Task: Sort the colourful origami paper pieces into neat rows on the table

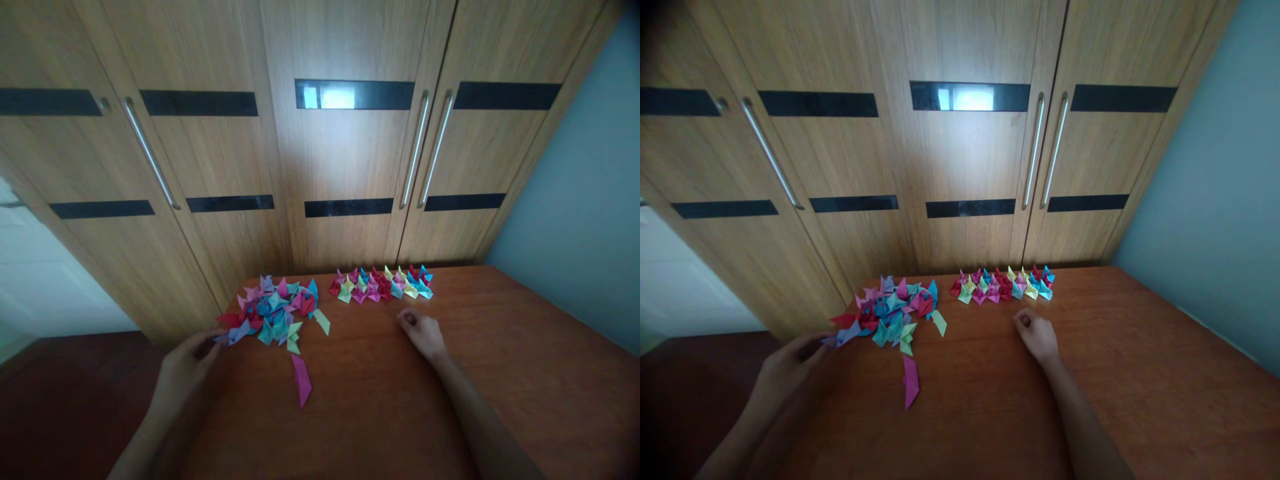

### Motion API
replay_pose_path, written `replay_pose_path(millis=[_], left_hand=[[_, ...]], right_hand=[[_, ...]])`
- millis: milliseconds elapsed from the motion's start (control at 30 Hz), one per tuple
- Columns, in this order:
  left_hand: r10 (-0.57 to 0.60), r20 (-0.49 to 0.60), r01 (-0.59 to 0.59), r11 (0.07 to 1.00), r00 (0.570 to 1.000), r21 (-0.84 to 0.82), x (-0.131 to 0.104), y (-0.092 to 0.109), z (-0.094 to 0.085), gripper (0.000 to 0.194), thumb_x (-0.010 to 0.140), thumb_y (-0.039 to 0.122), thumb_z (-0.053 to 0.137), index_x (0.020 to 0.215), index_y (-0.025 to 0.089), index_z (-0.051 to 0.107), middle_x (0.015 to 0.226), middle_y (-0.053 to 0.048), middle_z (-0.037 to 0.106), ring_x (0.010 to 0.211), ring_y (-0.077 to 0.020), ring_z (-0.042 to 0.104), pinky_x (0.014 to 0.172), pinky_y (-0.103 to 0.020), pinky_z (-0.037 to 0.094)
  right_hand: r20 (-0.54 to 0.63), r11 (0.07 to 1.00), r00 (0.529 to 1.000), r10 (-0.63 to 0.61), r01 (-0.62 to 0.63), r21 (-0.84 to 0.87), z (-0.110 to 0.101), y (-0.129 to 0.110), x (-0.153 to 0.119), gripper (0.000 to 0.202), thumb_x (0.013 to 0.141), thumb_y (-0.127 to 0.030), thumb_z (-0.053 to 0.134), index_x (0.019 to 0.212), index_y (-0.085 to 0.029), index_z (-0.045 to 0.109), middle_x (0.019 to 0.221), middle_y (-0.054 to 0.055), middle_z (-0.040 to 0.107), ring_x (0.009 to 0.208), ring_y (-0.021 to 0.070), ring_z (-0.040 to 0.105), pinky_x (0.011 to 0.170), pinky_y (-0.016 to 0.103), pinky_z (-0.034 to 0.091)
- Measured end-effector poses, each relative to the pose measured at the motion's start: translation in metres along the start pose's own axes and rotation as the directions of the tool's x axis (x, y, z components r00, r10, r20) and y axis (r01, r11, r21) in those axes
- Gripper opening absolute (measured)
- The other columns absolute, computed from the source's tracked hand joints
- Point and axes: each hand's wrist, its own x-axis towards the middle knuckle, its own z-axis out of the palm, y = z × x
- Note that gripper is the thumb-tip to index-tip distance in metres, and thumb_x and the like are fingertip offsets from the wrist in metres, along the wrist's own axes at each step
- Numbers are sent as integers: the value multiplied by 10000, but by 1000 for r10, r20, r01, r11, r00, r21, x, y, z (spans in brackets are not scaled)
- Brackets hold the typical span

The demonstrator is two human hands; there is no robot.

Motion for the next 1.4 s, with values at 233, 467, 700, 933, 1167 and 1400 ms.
replay_pose_path(millis=[233, 467, 700, 933, 1167, 1400], left_hand=[[398, 97, -371, 904, 912, -213, 4, 77, 63, 175, 831, 315, 534, 880, 225, 677, 917, -24, 697, 842, -181, 645, 744, -286, 524], [604, 232, -526, 787, 762, -323, -10, 125, 112, 210, 793, 99, 529, 899, 219, 665, 909, -29, 673, 832, -152, 617, 760, -265, 494], [608, 246, -515, 781, 755, -353, -22, 130, 135, 258, 771, 52, 535, 926, 222, 654, 911, -22, 670, 839, -149, 626, 755, -253, 497], [592, 205, -476, 772, 779, -422, -33, 129, 135, 251, 822, 103, 518, 1005, 236, 628, 945, -16, 670, 839, -137, 628, 777, -253, 499], [510, 169, -400, 807, 844, -435, -28, 119, 126, 189, 849, 148, 505, 969, 215, 635, 887, -19, 673, 782, -135, 615, 721, -245, 492], [500, 190, -386, 816, 845, -429, -27, 120, 122, 183, 855, 155, 492, 930, 215, 648, 871, -15, 672, 778, -137, 612, 722, -251, 487]], right_hand=[[241, 906, 941, -237, 124, 405, 20, -29, -11, 228, 807, -402, 525, 776, -188, 598, 647, -17, 565, 592, 127, 509, 583, 242, 401], [321, 814, 904, -284, 50, 579, 27, -56, -26, 256, 772, -428, 626, 844, -182, 623, 708, -11, 566, 649, 113, 506, 598, 224, 394], [410, 769, 840, -356, 15, 639, 29, -72, -37, 290, 744, -413, 676, 914, -180, 648, 737, -4, 588, 651, 103, 508, 592, 213, 401], [350, 798, 882, -316, 48, 601, 18, -66, -33, 285, 726, -442, 678, 817, -173, 665, 731, 15, 638, 663, 132, 563, 609, 238, 444], [-304, 861, 952, 29, 130, 491, -39, -6, 14, 320, 710, -474, 648, 813, -171, 642, 798, 38, 664, 716, 165, 594, 643, 262, 463], [-505, 961, 832, 229, -275, -17, -75, 85, 54, 390, 735, -479, 543, 912, -155, 669, 813, 106, 694, 763, 244, 632, 637, 301, 452]])
